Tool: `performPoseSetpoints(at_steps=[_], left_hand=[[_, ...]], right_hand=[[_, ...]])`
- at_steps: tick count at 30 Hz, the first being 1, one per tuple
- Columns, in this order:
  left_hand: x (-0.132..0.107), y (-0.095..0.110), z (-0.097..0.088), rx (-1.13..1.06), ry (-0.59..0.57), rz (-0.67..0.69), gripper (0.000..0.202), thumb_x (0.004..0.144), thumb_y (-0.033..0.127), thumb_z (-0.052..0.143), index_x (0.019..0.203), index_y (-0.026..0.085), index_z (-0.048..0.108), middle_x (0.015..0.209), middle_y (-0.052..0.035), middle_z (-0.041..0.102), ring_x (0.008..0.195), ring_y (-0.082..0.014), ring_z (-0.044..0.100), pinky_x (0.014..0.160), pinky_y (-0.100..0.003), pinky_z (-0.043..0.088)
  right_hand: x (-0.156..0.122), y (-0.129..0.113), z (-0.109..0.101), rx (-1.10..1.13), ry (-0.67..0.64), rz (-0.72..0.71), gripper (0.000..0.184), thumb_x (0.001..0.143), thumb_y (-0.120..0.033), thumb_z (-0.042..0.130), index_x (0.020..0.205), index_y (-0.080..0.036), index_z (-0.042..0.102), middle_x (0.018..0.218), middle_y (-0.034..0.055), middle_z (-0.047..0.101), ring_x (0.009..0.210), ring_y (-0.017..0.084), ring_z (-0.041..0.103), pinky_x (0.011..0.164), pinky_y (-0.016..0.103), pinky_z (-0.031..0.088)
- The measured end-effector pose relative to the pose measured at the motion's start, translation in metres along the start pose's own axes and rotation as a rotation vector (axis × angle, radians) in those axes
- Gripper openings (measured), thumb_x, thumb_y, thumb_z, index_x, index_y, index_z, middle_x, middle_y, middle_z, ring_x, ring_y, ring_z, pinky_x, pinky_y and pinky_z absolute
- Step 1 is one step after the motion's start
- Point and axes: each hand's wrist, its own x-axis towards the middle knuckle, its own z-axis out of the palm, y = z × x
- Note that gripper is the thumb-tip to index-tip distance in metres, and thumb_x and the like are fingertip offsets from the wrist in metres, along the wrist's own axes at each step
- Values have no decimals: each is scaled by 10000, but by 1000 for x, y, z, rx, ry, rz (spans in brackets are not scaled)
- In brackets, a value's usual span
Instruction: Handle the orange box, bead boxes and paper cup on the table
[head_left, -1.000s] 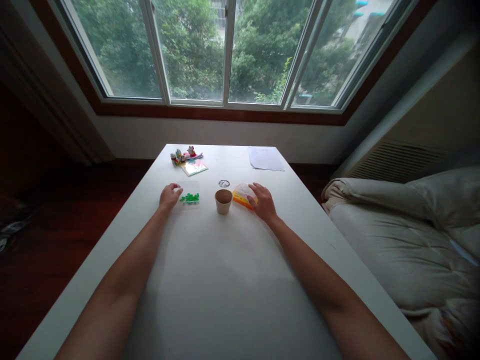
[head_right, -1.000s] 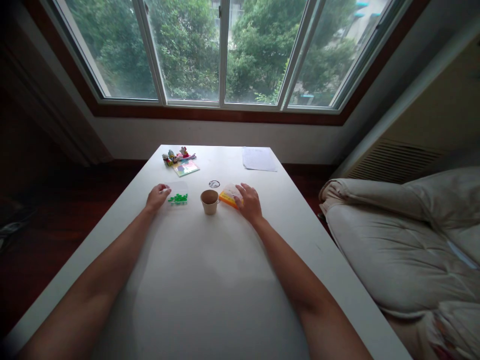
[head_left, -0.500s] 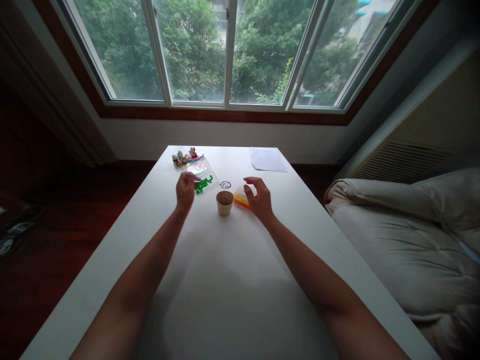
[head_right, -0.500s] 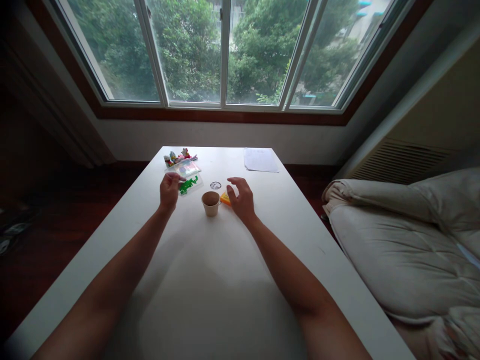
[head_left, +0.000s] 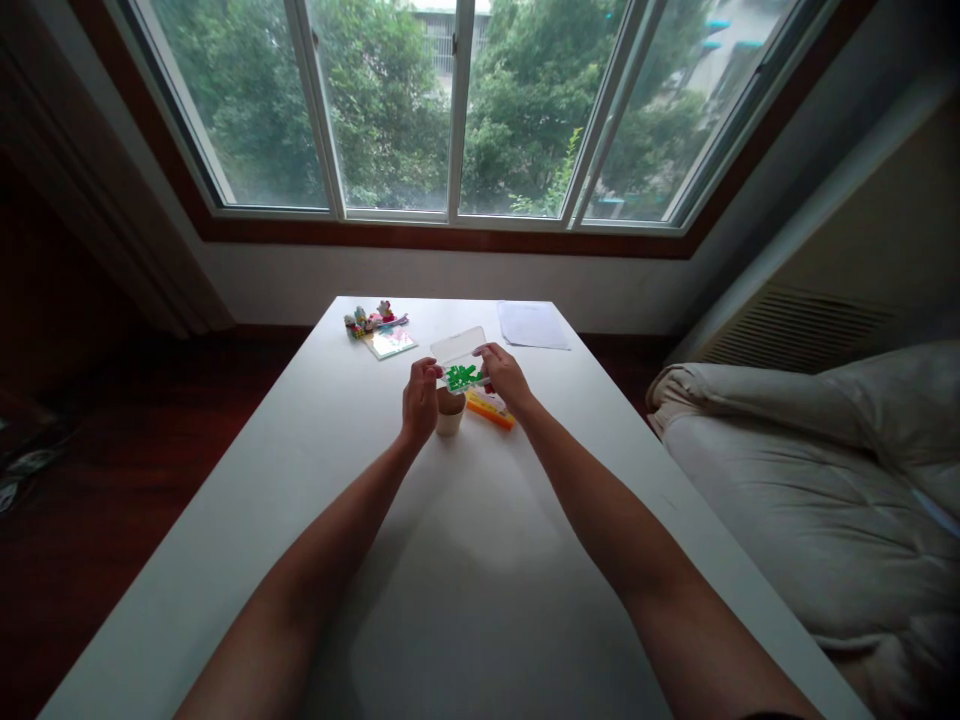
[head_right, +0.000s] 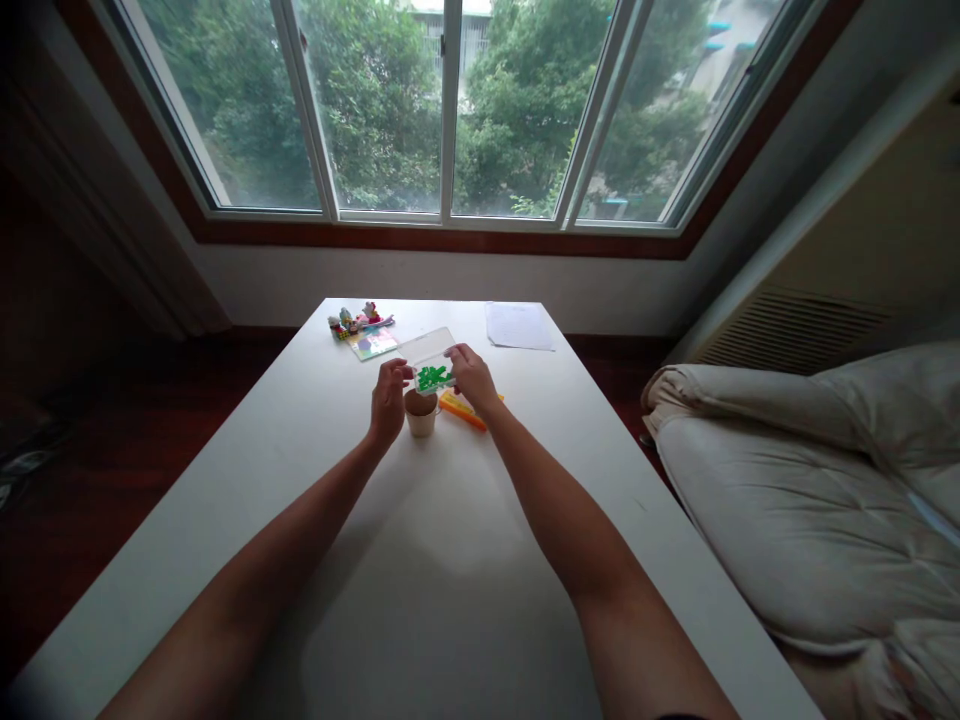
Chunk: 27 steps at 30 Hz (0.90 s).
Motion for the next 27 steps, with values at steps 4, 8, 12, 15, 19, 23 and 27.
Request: performPoseSetpoints(at_steps=[4, 8, 12, 15, 19, 23, 27], left_hand=[[-12, -12, 0, -6, -52, -17, 357, 998, 471, 430, 1263, 253, 529, 1203, -65, 646, 1110, -218, 617, 936, -373, 492], [-21, -31, 4, -129, -125, -65, 473, 981, 450, 458, 1419, 280, 405, 1287, -73, 599, 1142, -224, 608, 955, -391, 494], [-24, -52, 3, -173, -177, -89, 585, 935, 463, 534, 1468, 295, 363, 1275, -68, 605, 1134, -235, 617, 973, -410, 488], [-25, -60, -1, -161, -213, -100, 559, 915, 476, 567, 1421, 276, 438, 1254, -73, 624, 1118, -247, 619, 977, -419, 482], [-28, -60, -3, -134, -263, -102, 654, 837, 465, 686, 1411, 267, 443, 1316, -84, 595, 1090, -254, 627, 948, -412, 497], [-32, -57, -3, -132, -283, -111, 779, 749, 438, 785, 1415, 268, 418, 1324, -95, 595, 1092, -262, 633, 939, -413, 505], [-35, -56, -2, -106, -291, -130, 840, 694, 421, 835, 1409, 234, 435, 1326, -119, 598, 1188, -302, 595, 1008, -449, 472]], right_hand=[[2, 0, -3, -249, 87, -96, 338, 973, -453, 367, 1009, -249, 634, 640, -26, 578, 561, 152, 556, 545, 253, 406], [-1, -3, 2, -511, 129, -188, 358, 999, -451, 345, 1064, -250, 634, 702, 2, 639, 662, 182, 598, 617, 270, 379], [-7, -5, 10, -706, 128, -236, 382, 1022, -425, 315, 1127, -230, 625, 735, 36, 671, 678, 201, 612, 611, 280, 342], [-14, -6, 15, -849, 126, -288, 377, 1027, -418, 316, 1154, -225, 615, 750, 44, 688, 673, 203, 611, 604, 280, 314], [-20, -7, 19, -943, 143, -396, 356, 1033, -392, 318, 1184, -223, 594, 802, 37, 709, 670, 181, 602, 605, 273, 291], [-23, -3, 17, -970, 114, -536, 334, 1029, -373, 350, 1200, -210, 585, 849, 39, 719, 696, 167, 594, 623, 275, 293], [-24, 2, 11, -995, 80, -639, 331, 1026, -371, 367, 1200, -202, 592, 829, 36, 706, 701, 166, 579, 649, 285, 301]])
